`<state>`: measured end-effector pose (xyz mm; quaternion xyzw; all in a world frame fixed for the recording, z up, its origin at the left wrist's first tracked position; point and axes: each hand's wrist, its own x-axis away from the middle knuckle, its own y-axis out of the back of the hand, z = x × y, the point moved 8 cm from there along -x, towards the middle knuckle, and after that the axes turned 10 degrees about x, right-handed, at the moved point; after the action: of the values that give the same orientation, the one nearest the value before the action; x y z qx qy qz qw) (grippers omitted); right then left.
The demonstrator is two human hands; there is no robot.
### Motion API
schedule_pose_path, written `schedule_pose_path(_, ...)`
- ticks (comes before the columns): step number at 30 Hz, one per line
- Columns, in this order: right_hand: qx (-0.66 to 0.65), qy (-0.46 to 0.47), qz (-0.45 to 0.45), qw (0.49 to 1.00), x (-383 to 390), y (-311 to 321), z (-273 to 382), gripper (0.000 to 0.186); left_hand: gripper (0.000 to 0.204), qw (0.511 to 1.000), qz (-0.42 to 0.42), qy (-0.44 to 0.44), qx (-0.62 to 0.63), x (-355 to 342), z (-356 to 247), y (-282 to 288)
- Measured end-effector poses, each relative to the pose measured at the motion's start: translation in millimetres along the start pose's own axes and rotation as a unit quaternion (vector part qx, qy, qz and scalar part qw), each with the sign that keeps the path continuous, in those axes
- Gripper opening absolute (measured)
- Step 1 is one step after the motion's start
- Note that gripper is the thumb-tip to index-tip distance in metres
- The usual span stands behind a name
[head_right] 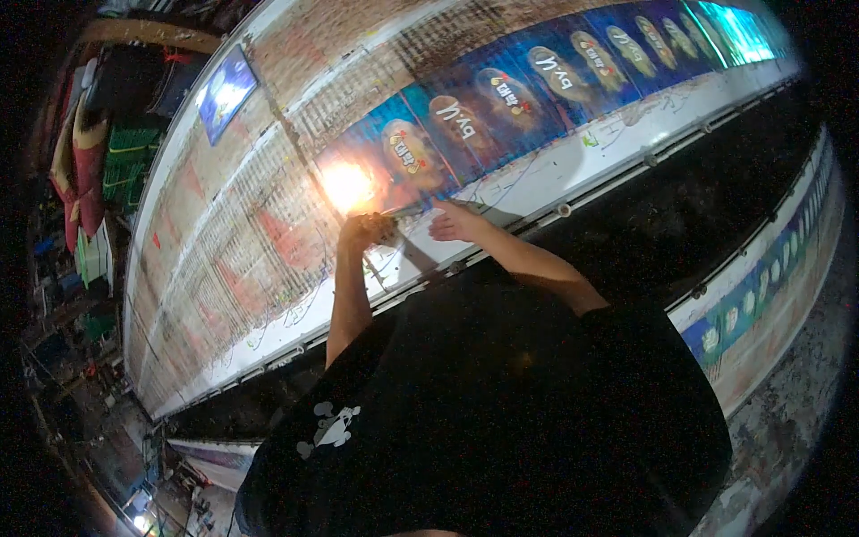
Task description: Applying and removing sheets on a screen-printing assembly line table.
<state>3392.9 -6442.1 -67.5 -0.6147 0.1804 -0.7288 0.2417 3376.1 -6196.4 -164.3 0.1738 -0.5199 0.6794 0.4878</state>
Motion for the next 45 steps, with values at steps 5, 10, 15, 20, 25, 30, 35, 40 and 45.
schedule_pose_path(5, -0.052, -0.051, -0.031, 0.997, -15, -10, 9, 0.089, 0.009, 0.924, -0.049, -0.198, -0.324, 47, 40, -83)
schedule_pose_path(10, -0.170, 0.224, -0.129, 0.951, -52, 10, 95, 0.059, 0.008, 0.815, -0.144, -0.397, -0.396, 104, 50, -149)
schedule_pose_path(15, 0.321, 0.362, -0.516, 0.706, 56, -41, 152, 0.034, 0.005, 0.756, -0.139, -0.484, -0.418, 157, 55, -161)
schedule_pose_path(20, 0.157, 0.348, -0.371, 0.846, 123, -19, 197, 0.016, 0.012, 0.690, -0.040, -0.496, -0.526, 177, 161, -269)
schedule_pose_path(25, 0.250, 0.533, -0.322, 0.741, 227, 0, 263, 0.014, 0.014, 0.665, 0.024, -0.532, -0.523, 135, 206, -275)
schedule_pose_path(30, 0.184, 0.475, -0.451, 0.733, 225, 179, 282, 0.015, 0.016, 0.686, -0.025, -0.506, -0.523, -40, 217, -229)
schedule_pose_path(35, 0.441, 0.286, -0.464, 0.713, 170, 283, 262, 0.023, 0.033, 0.053, -0.499, -0.625, -0.598, -82, 232, -187)
schedule_pose_path(40, 0.524, 0.259, -0.421, 0.693, 167, 277, 268, 0.022, 0.034, 0.395, -0.415, -0.565, -0.593, -107, 196, -141)
schedule_pose_path(45, 0.573, 0.234, -0.413, 0.668, 171, 269, 271, 0.026, 0.026, 0.805, -0.149, -0.431, -0.380, -123, 207, -141)
